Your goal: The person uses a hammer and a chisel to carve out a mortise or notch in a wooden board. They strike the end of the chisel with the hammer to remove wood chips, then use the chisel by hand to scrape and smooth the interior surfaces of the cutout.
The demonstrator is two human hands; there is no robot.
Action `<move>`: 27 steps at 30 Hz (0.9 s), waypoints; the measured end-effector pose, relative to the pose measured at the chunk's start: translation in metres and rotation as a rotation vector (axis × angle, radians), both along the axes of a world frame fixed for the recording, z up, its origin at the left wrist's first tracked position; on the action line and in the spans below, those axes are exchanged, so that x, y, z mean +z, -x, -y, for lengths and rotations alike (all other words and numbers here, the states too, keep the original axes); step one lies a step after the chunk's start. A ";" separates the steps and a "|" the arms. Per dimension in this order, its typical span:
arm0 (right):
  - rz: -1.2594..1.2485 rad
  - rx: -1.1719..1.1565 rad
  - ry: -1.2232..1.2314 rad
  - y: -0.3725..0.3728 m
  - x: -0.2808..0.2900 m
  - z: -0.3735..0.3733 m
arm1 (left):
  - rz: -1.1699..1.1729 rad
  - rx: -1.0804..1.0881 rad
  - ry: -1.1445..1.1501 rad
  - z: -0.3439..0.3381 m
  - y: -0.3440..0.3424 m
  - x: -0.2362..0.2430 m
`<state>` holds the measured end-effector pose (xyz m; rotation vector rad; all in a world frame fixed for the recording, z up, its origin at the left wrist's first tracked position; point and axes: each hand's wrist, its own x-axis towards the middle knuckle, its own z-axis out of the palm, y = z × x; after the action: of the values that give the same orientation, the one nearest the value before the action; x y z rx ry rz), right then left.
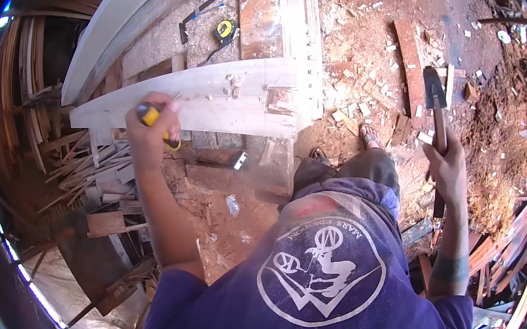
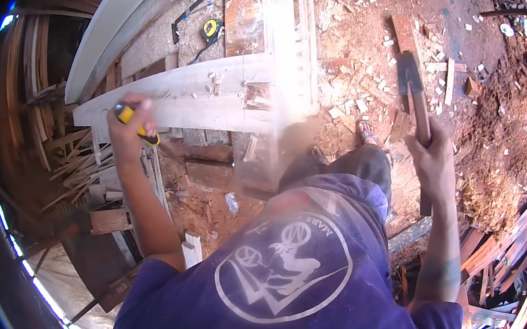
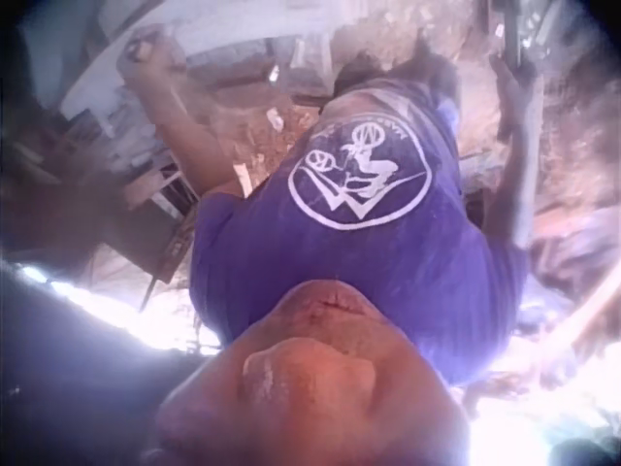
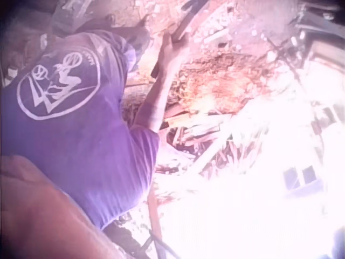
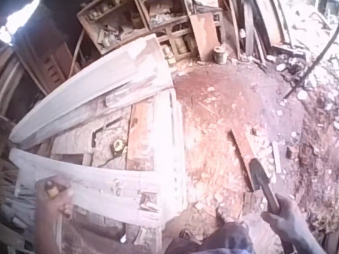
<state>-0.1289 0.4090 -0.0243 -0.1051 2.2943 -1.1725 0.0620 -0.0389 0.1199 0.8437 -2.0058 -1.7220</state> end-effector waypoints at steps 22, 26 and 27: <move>0.386 -0.172 -0.091 -0.029 -0.086 -0.010 | 0.600 0.003 0.473 0.063 0.092 -0.049; 0.389 -0.177 -0.058 -0.017 -0.086 -0.003 | 0.119 0.131 0.095 0.067 0.088 -0.004; 0.382 -0.168 -0.055 -0.016 -0.086 -0.001 | -0.075 0.040 -0.089 0.061 0.090 0.003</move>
<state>-0.1130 0.4101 -0.1099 0.3118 2.0217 -1.0994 -0.0279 -0.1001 0.1234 0.8294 -1.8639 -1.8044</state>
